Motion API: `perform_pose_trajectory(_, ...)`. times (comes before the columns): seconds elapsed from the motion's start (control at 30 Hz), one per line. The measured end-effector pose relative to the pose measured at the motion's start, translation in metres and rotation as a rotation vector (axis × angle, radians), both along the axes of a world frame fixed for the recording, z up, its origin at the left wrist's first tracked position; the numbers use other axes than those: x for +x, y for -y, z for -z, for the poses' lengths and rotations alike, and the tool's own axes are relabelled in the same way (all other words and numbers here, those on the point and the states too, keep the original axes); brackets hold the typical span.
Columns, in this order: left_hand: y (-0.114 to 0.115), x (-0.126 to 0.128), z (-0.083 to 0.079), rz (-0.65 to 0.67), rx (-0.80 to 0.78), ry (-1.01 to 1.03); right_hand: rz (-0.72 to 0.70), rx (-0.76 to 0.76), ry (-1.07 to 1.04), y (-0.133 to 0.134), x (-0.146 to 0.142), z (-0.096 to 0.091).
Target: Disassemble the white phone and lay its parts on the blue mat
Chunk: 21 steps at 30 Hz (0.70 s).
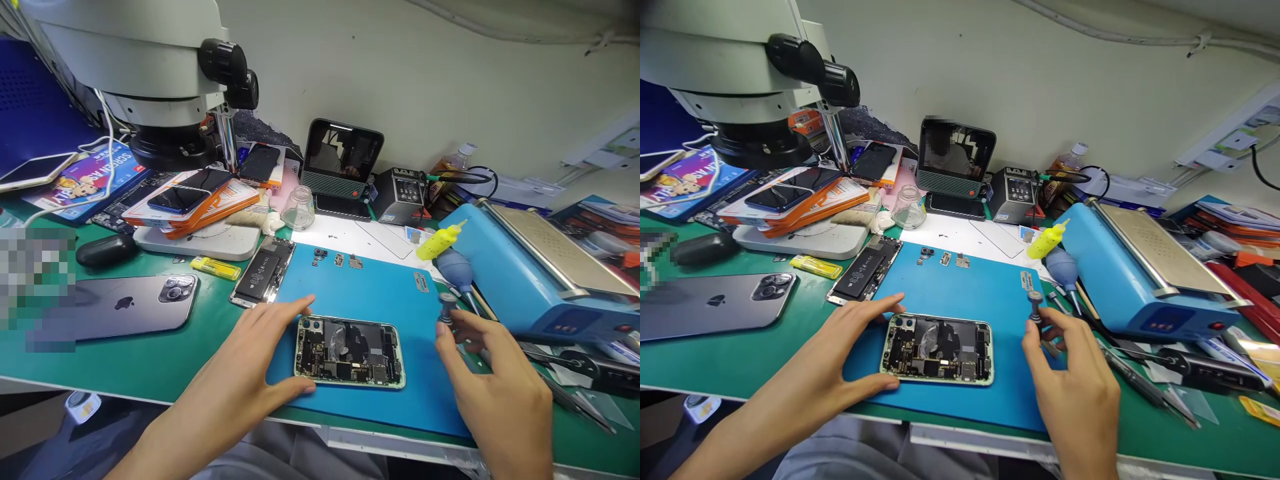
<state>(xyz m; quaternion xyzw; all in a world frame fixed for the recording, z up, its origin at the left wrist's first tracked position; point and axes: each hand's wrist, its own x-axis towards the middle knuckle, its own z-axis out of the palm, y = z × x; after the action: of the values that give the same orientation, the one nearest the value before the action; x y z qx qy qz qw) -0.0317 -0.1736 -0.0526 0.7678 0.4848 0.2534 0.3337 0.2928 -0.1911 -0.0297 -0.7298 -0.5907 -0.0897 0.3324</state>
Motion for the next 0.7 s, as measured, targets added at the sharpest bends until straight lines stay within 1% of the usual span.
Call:
perform_pose_trajectory(0.07,0.000,0.001,0.001,-0.010,-0.001,-0.001,0.024,0.035,-0.144,0.002,-0.004,0.000)
perform_pose_trajectory(0.13,0.001,0.001,0.003,-0.019,-0.004,-0.008,0.034,0.026,-0.255,0.003,-0.007,0.003)
perform_pose_trajectory(0.27,0.002,0.001,0.004,-0.028,0.016,-0.032,-0.002,0.018,-0.373,0.000,-0.009,0.010)
perform_pose_trajectory(0.37,0.002,0.000,0.003,-0.025,0.034,-0.048,-0.025,0.016,-0.435,-0.004,-0.011,0.013)
perform_pose_trajectory(0.57,0.001,-0.002,0.002,-0.020,0.045,-0.070,-0.083,-0.127,-0.489,-0.012,-0.008,0.014)
perform_pose_trajectory(0.7,0.002,-0.002,0.005,-0.028,0.051,-0.078,-0.122,-0.123,-0.468,-0.011,-0.008,0.015)
